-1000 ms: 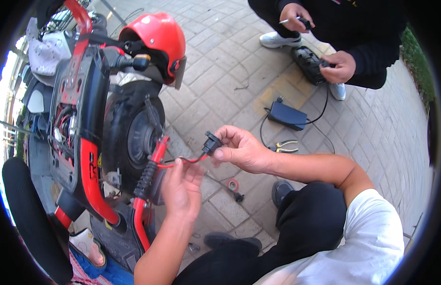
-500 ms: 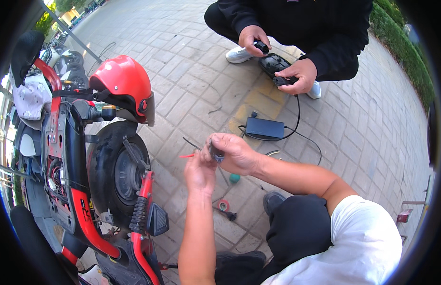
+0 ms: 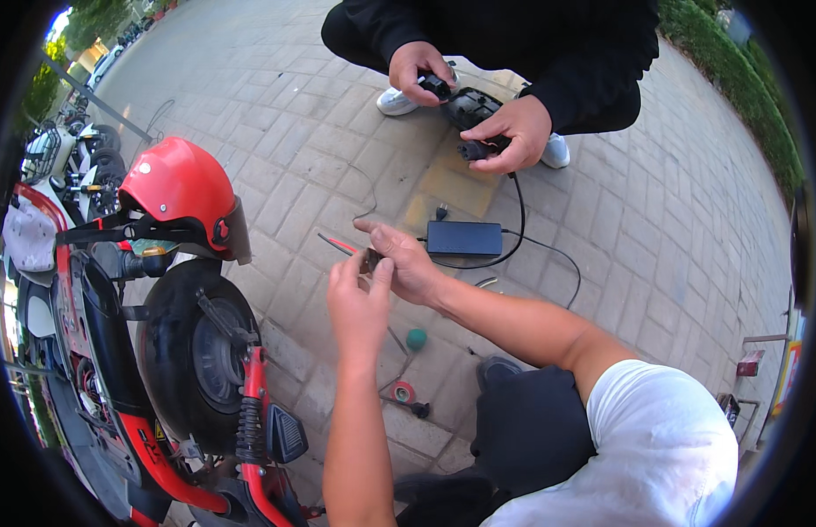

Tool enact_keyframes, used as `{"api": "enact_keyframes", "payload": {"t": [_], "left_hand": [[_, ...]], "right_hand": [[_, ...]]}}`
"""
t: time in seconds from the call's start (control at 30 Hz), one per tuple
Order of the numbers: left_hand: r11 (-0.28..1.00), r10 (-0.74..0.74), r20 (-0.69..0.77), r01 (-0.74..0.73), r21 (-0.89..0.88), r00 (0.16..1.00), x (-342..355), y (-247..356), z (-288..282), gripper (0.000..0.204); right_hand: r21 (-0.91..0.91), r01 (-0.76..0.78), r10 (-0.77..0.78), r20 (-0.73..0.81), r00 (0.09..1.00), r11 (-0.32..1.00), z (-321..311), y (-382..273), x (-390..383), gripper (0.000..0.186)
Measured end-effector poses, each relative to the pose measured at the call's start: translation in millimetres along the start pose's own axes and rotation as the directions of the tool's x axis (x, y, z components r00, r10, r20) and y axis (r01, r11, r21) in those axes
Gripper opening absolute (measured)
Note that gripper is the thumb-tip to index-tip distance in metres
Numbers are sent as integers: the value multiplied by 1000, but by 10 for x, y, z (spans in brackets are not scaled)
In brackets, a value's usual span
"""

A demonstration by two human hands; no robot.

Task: The person sits on the ground and repairs the wiring of a red electric scooter. They strip wire ends with pliers, twist the wires together, and wrap the connections with red electrical tape.

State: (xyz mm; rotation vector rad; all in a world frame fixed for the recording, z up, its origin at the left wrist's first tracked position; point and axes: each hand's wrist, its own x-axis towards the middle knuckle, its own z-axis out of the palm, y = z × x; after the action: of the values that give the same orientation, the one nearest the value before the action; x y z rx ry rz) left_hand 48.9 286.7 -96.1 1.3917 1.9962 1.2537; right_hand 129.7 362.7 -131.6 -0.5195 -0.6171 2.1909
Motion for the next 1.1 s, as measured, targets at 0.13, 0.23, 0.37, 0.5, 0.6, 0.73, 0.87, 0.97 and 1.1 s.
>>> {"api": "enact_keyframes", "payload": {"t": [0.13,0.23,0.37,0.5,0.6,0.73,0.87,0.97,1.1], "left_hand": [[878,-237,15,221,-425,971,73,-143,369,29],[727,-353,24,291,-622,935,169,-14,577,26],[776,-286,-44,204,-597,957,280,60,686,28],[854,-212,-87,141,-501,973,293,182,666,30],[864,-199,-60,146,-483,978,291,224,658,31],[845,-211,-35,164,-509,977,282,238,627,35],[842,-223,-6,190,-505,975,286,211,551,36],[831,-216,8,188,-523,976,294,189,552,36],[833,-209,14,185,-521,978,308,181,540,35]], "right_hand": [[113,-12,1,97,995,994,-492,-18,161,87],[228,-51,28,101,995,972,-613,-75,300,81],[440,-119,68,130,989,890,-598,-146,507,70],[520,-160,102,138,985,839,-542,-196,530,66],[546,-167,84,174,981,821,-576,-207,528,63],[546,-185,23,288,957,817,-684,-142,552,60],[553,-195,33,289,957,810,-683,-60,566,62],[577,-210,20,317,948,789,-698,-56,570,62],[619,-242,20,343,939,747,-718,-27,607,60]]}}
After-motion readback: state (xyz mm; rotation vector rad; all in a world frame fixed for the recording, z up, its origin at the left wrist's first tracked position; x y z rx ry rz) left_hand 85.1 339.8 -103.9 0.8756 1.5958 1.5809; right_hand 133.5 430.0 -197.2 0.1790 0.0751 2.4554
